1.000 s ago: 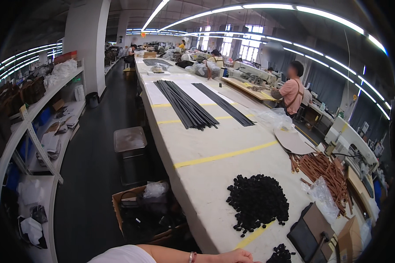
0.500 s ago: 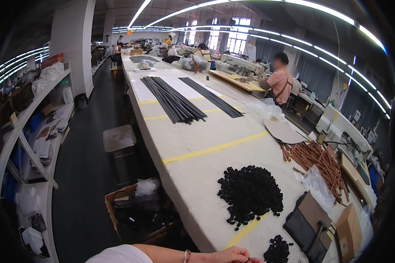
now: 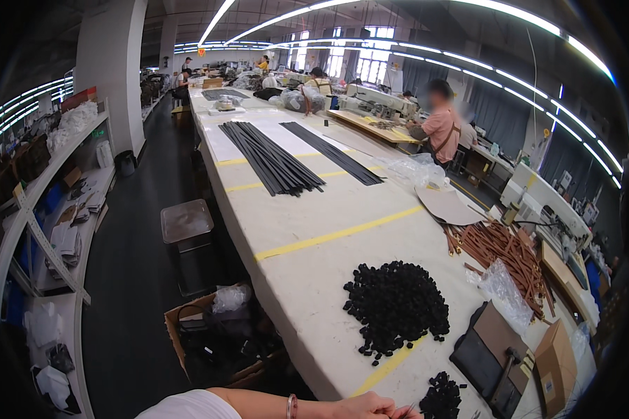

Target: The person trims excess thread from small fabric loops one at a time using thread snips and places them into a pile on the table.

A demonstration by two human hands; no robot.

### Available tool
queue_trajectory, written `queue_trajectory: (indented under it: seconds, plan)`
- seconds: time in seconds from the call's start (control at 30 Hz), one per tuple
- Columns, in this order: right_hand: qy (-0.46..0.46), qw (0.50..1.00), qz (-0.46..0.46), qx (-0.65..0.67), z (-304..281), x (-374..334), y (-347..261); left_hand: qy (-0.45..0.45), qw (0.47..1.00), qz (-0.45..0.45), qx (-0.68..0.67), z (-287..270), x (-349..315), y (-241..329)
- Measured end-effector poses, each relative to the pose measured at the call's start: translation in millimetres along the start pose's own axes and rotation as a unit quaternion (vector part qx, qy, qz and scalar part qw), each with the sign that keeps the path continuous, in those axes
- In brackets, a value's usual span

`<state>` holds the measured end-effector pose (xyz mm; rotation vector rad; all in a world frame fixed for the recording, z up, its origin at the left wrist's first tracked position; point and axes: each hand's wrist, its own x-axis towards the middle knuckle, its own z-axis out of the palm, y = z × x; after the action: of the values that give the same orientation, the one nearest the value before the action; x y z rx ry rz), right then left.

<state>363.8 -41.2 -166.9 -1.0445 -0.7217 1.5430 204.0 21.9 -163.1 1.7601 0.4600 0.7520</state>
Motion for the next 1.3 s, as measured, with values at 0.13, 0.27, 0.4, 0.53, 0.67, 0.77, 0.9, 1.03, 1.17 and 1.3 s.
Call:
queue_trajectory:
  seconds: [0.13,0.27,0.4,0.53,0.67,0.77,0.9,1.03,1.17,1.3]
  plan:
    - [-0.089,0.994,-0.047,0.042,-3.7,2.3,6.4,-0.020,0.999,0.029,0.026,0.4,-0.1,0.0]
    - [-0.035,0.999,-0.021,-0.029,5.5,-1.5,-0.9,0.012,0.995,0.074,0.061,12.1,-3.0,-23.0]
    - [0.126,0.944,-0.151,-0.264,17.9,4.0,2.3,0.125,0.928,0.200,0.289,27.5,2.9,-39.7]
    - [0.139,0.923,-0.172,-0.314,34.2,6.5,-10.3,0.150,0.971,0.110,0.152,13.9,8.4,-30.6]
    - [0.044,0.982,-0.018,-0.184,26.9,6.7,-12.9,0.091,0.888,-0.179,-0.413,-12.1,12.4,-25.1]
    - [0.040,0.979,-0.003,-0.201,8.6,6.4,-5.9,0.074,0.824,-0.228,-0.514,-10.6,18.1,-20.4]
    - [0.007,0.978,0.020,-0.207,6.8,0.2,-9.8,0.040,0.800,-0.277,-0.530,-7.2,15.5,-21.1]
    - [-0.004,0.981,0.044,-0.188,10.8,-2.4,-15.2,0.029,0.792,-0.283,-0.540,-7.7,10.5,-23.3]
    - [0.002,0.983,0.052,-0.176,9.1,-2.1,-12.6,0.030,0.794,-0.282,-0.538,-4.6,10.1,-18.9]
    - [0.000,0.981,0.045,-0.189,4.9,-1.1,-8.6,0.009,0.796,-0.283,-0.534,-6.7,11.1,-16.3]
